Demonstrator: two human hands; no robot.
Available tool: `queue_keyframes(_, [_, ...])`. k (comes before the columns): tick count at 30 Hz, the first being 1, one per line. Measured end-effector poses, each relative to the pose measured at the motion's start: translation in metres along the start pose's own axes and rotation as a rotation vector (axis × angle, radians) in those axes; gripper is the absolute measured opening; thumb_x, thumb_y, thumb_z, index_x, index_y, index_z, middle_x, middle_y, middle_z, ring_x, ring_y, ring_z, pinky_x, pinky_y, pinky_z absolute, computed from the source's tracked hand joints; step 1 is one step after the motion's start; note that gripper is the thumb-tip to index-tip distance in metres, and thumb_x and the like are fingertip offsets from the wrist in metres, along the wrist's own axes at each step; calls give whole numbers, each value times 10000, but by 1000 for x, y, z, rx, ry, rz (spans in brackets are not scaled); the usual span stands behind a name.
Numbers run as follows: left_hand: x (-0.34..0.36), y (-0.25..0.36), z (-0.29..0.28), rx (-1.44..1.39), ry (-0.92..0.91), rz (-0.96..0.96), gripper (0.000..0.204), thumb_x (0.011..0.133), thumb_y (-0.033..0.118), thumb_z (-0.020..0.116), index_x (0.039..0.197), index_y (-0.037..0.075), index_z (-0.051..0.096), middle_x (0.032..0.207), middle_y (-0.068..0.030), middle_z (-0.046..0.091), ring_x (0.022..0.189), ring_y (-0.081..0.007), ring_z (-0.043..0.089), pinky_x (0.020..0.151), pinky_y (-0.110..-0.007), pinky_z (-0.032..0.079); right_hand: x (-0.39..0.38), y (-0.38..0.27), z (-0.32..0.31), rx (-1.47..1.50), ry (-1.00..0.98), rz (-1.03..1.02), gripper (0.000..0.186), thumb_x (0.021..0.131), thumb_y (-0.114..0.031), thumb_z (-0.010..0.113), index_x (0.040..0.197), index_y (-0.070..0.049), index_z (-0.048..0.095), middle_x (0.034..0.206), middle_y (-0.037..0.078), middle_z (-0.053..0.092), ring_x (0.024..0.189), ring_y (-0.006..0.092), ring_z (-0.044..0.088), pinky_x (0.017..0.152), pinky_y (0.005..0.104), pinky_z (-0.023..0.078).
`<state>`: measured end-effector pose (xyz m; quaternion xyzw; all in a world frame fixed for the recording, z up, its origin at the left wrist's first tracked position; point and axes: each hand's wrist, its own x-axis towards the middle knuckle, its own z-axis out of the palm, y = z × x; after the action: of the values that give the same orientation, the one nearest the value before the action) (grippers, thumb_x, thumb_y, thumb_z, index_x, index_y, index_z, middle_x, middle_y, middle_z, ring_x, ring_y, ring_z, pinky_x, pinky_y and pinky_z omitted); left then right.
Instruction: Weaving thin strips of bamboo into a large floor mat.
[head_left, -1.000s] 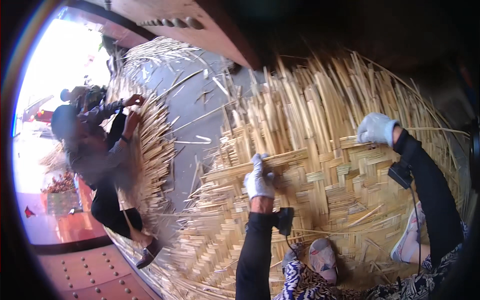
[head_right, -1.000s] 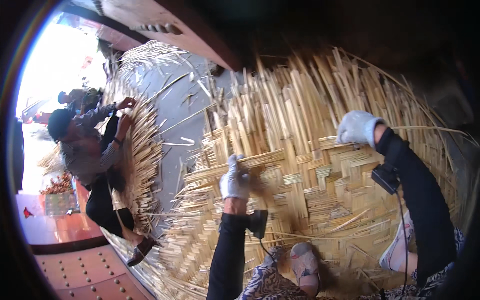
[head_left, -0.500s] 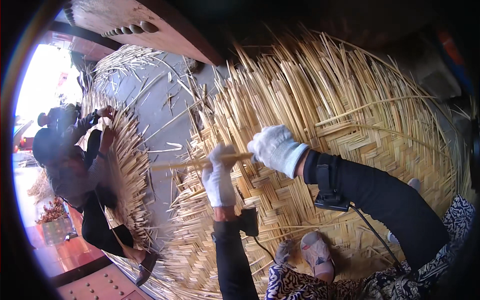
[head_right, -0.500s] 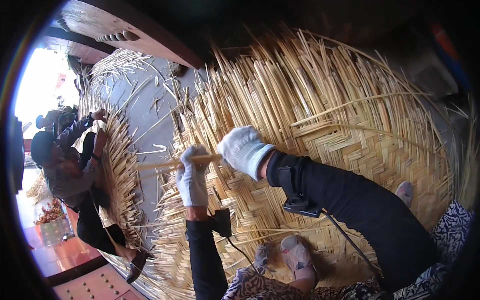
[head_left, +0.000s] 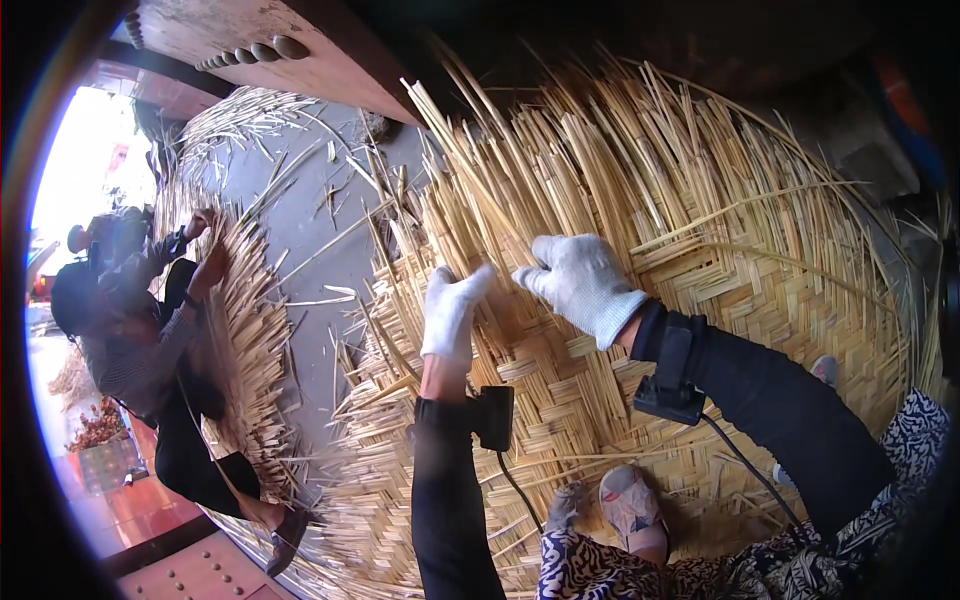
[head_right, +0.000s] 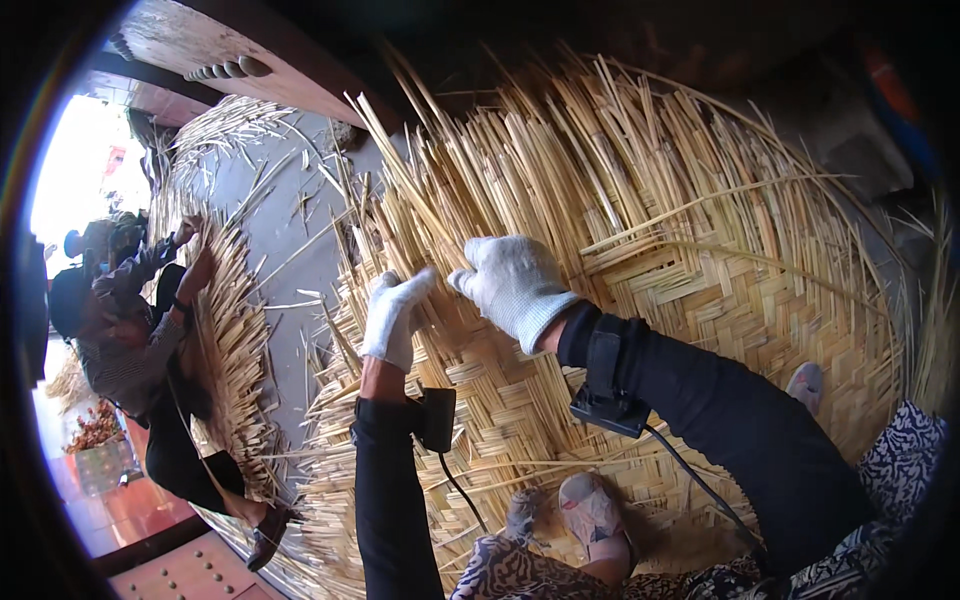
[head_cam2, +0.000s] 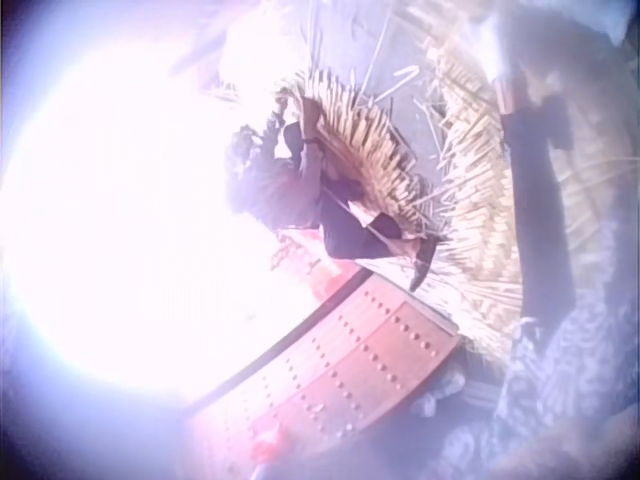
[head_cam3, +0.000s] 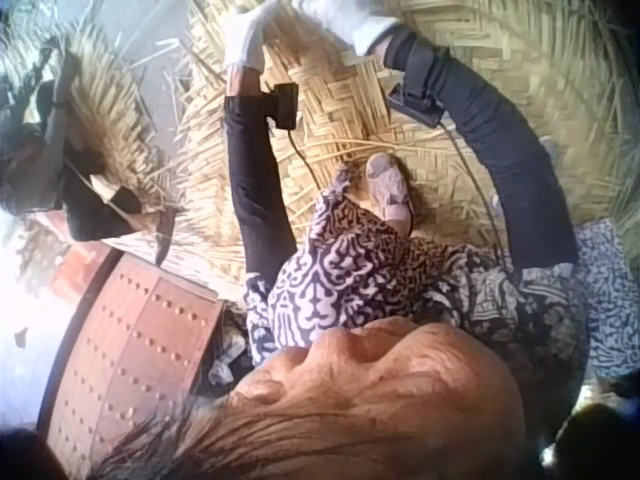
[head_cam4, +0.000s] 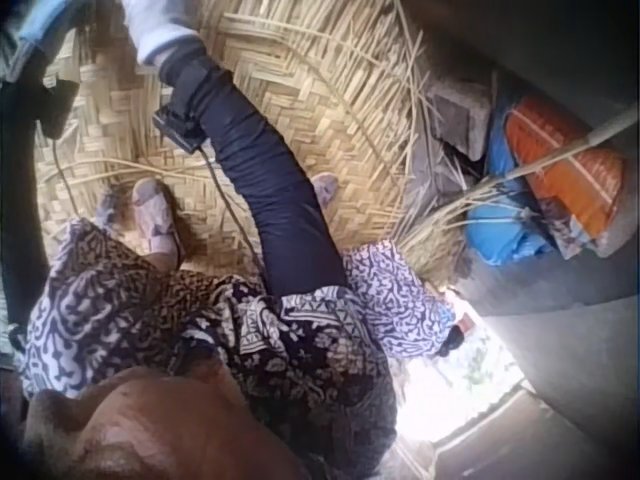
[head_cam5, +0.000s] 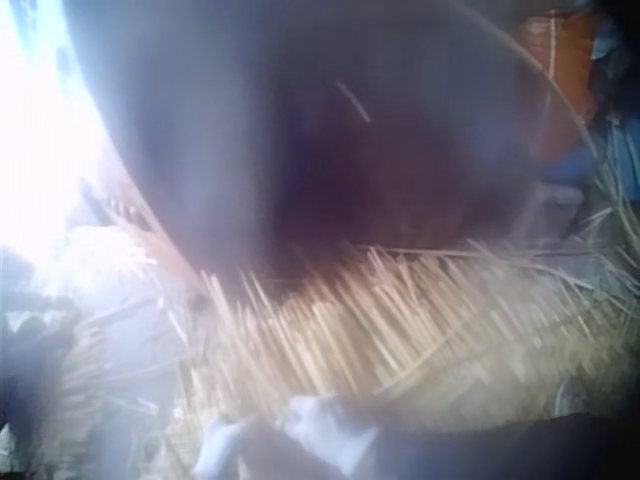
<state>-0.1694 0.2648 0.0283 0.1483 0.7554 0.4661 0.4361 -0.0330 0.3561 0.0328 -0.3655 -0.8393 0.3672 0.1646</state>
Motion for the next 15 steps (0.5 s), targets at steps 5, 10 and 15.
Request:
queue_keyframes(5, [-5, 8, 4, -152, -230, 5, 443, 726, 335, 667, 995, -1, 565, 806, -37, 600, 733, -95, 538, 657, -222, 406, 3, 4, 2, 14, 17, 112, 283, 729, -305, 602, 682, -29, 561, 621, 165, 552, 611, 324, 551, 562, 397, 429])
queue_keyframes(10, [-9, 0, -2, 12, -351, 132, 462, 797, 339, 589, 1098, -4, 519, 888, -40, 596, 786, -110, 528, 728, -233, 399, 14, 2, 11, -275, -445, 65, 188, 739, -233, 570, 759, -47, 581, 702, 166, 587, 691, 316, 583, 627, 400, 453])
queue_keyframes(15, [-25, -23, 14, -706, 310, 332, 414, 819, 167, 557, 1171, -18, 442, 1059, -116, 557, 904, -169, 546, 791, -283, 459, 12, -2, 1, -339, -536, -121, 246, 702, -51, 492, 932, -80, 574, 738, 195, 595, 724, 340, 592, 653, 423, 457])
